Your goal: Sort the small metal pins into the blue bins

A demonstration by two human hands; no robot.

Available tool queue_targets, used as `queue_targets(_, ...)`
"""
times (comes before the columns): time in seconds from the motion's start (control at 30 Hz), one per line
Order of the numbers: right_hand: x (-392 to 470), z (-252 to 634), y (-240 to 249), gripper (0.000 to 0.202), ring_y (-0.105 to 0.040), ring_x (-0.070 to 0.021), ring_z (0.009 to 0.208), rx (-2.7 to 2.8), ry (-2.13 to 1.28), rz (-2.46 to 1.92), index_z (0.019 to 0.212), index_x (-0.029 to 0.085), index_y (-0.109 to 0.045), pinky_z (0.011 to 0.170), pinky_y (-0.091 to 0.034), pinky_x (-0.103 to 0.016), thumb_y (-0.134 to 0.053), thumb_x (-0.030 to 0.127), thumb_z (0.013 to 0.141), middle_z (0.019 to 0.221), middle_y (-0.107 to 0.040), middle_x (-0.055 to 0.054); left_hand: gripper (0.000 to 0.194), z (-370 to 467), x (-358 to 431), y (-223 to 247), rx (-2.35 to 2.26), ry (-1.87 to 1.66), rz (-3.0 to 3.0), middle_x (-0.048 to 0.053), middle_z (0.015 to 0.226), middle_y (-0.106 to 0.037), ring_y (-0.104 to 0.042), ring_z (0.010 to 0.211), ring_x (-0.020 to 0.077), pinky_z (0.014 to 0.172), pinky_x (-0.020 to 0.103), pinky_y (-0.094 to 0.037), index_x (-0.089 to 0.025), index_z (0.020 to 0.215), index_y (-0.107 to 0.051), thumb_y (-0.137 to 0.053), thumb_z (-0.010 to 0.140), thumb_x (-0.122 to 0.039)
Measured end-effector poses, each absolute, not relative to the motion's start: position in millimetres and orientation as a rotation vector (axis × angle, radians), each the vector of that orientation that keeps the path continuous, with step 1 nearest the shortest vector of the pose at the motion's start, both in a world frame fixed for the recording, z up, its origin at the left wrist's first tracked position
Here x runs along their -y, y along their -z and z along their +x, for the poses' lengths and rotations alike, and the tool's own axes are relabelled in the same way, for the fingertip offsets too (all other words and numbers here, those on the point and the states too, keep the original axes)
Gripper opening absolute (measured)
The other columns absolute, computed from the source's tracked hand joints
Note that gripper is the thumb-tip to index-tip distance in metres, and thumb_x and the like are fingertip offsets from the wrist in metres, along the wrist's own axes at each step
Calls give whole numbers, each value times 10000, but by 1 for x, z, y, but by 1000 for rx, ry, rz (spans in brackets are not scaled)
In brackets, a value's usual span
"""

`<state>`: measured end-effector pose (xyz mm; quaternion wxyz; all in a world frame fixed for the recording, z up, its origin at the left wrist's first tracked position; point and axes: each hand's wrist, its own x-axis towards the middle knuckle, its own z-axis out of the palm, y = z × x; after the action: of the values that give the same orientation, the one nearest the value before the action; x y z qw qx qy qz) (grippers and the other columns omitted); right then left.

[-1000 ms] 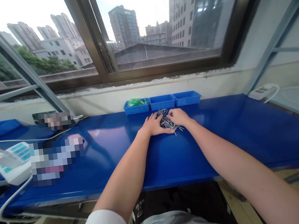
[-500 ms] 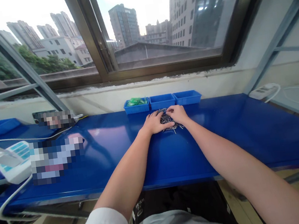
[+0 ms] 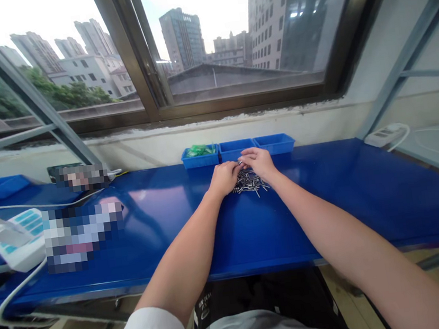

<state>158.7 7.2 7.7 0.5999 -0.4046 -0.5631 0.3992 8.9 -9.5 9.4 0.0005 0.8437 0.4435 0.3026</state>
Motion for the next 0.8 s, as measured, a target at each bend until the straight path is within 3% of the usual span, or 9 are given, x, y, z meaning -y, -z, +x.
queue_targets(0.2, -8, 163, -4, 300, -629, -154, 620, 1362, -921, -951, 851, 164, -636, 508, -492, -258, -728, 351, 635, 781, -694, -53, 318, 5, 9, -10, -1523, -989, 2614, 50, 963, -698, -624, 895, 189, 829, 283, -438, -223, 985, -689, -386, 932, -303)
queue_targets(0.5, -9, 167, -2, 222, -607, -161, 606, 1486, -902, -1055, 795, 171, -714, 520, -465, -256, -672, 329, 645, 641, -670, -25, 296, 3, 9, -10, -1564, -993, 2556, 32, 1002, -702, -627, 940, 198, 859, 292, -446, -260, 1064, -672, -431, 913, -344)
queue_targets(0.63, -14, 175, -3, 251, -635, -179, 706, 1402, -759, -1094, 833, 156, -714, 653, -504, -290, -639, 328, 666, 762, -704, -48, 451, 3, 8, -8, -1614, -1113, 2431, 64, 1082, -670, -609, 1002, 213, 879, 305, -456, -192, 1249, -544, -520, 862, -422)
queue_targets(0.8, -25, 201, -6, 339, -631, -194, 852, 1270, -389, -1378, 993, 160, -694, 848, -476, -326, -571, 274, 698, 978, -703, -59, 409, 3, 7, -6, -1700, -1096, 2374, 81, 1110, -645, -592, 1039, 219, 904, 327, -454, -172, 1228, -540, -508, 865, -358)
